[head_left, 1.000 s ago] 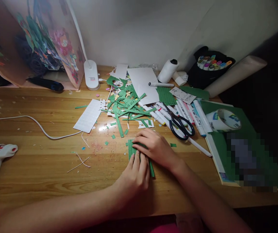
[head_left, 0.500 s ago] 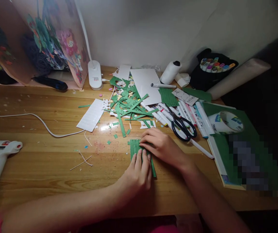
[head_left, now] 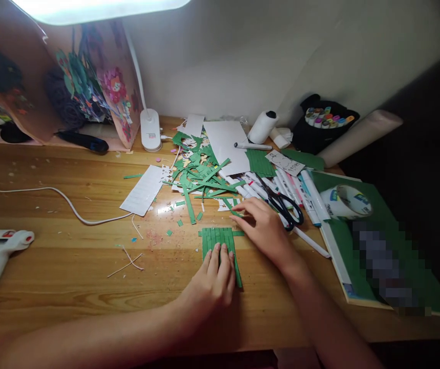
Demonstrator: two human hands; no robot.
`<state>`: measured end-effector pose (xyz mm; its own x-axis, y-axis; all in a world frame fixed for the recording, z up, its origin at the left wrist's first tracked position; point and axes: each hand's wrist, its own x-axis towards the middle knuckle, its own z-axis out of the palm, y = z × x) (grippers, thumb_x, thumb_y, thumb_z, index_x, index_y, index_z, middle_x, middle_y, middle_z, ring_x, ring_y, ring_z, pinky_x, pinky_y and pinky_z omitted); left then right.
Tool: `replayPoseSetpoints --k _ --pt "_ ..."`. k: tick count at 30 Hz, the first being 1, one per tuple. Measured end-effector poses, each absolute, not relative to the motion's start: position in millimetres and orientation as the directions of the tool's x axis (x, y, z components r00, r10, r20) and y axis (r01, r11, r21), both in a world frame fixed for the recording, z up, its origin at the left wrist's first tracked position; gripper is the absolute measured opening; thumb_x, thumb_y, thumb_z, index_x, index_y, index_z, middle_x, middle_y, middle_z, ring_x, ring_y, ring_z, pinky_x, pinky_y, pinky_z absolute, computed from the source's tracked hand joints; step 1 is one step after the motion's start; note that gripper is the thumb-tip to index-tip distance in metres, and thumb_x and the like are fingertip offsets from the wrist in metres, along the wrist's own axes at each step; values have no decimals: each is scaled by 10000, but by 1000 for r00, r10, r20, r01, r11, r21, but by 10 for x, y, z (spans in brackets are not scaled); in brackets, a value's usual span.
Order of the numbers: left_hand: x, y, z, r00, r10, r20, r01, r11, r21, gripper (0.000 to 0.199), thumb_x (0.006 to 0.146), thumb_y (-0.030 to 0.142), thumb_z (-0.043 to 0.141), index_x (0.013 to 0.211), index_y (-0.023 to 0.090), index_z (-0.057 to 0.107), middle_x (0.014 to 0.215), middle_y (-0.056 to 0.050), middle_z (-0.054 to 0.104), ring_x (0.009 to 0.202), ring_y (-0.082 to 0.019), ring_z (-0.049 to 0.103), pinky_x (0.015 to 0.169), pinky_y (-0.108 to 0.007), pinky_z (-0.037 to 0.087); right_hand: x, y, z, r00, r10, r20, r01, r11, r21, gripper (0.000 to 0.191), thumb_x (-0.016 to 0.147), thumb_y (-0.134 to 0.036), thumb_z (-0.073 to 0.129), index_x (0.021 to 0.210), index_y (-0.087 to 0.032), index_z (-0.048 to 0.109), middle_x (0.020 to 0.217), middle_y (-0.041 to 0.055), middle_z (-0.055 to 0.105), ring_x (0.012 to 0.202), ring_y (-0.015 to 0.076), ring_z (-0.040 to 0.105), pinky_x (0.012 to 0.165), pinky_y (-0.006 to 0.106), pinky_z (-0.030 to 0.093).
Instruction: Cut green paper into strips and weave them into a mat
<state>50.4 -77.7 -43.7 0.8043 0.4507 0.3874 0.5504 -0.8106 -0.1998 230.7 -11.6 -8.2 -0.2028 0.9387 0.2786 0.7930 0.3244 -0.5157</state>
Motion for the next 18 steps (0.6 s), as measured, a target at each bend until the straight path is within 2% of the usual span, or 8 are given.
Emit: replayPoseSetpoints --k 2,5,7,11,14,16,18 --pt "507 -778 -448 799 451 398 552 -812 -189 348 853 79 377 1122 0 582 1108 -192 656 1040 -274 627 860 -364 516 2344 -82 -140 -136 956 261 825 255 -505 82 797 -182 637 875 -175 614 868 81 635 835 237 604 727 377 501" --pt "499 -743 -421 786 456 417 551 -823 -139 333 848 71 386 1109 -5 578 1095 -196 655 1026 -263 630 849 -354 520 2354 -49 -225 -125 968 217 829 222 -514 76 781 -153 631 854 -170 624 826 68 644 780 219 615 682 345 508" --pt "463 -675 -349 783 485 389 536 -844 -29 312 829 57 402 1073 10 590 1060 -183 663 956 -234 646 786 -320 538 2345 -42 -255 -116 969 218 831 215 -513 90 778 -111 601 847 -163 628 807 60 648 742 201 618 661 324 506" --pt "277 -434 -132 760 606 237 534 -789 304 245 780 56 439 930 104 627 921 -98 655 788 -184 617 644 -291 532 2345 -58 -220 -95 962 255 839 215 -499 120 774 -72 554 800 -158 633 774 61 651 714 204 611 666 339 495" --pt "83 -218 -32 679 699 226 583 -699 413 190 821 77 430 804 127 612 810 -65 614 708 -159 566 631 -303 497 2353 -105 -122 -67 943 326 825 236 -513 113 792 -92 545 800 -163 631 792 60 649 761 211 609 703 349 487" --pt "-21 -97 -17 613 757 224 588 -628 510 146 863 142 461 806 138 595 826 -54 604 737 -150 560 650 -293 484 2341 -157 -52 -125 918 377 788 323 -525 112 807 -101 545 837 -166 631 826 55 643 809 199 611 732 327 484" --pt "-81 -23 -27 540 816 208 599 -546 586 125 884 181 475 830 148 582 820 -38 605 745 -138 560 652 -277 478 2308 -216 -7 -271 887 373 740 440 -509 129 829 -107 535 880 -171 634 862 52 637 807 174 613 721 288 484"
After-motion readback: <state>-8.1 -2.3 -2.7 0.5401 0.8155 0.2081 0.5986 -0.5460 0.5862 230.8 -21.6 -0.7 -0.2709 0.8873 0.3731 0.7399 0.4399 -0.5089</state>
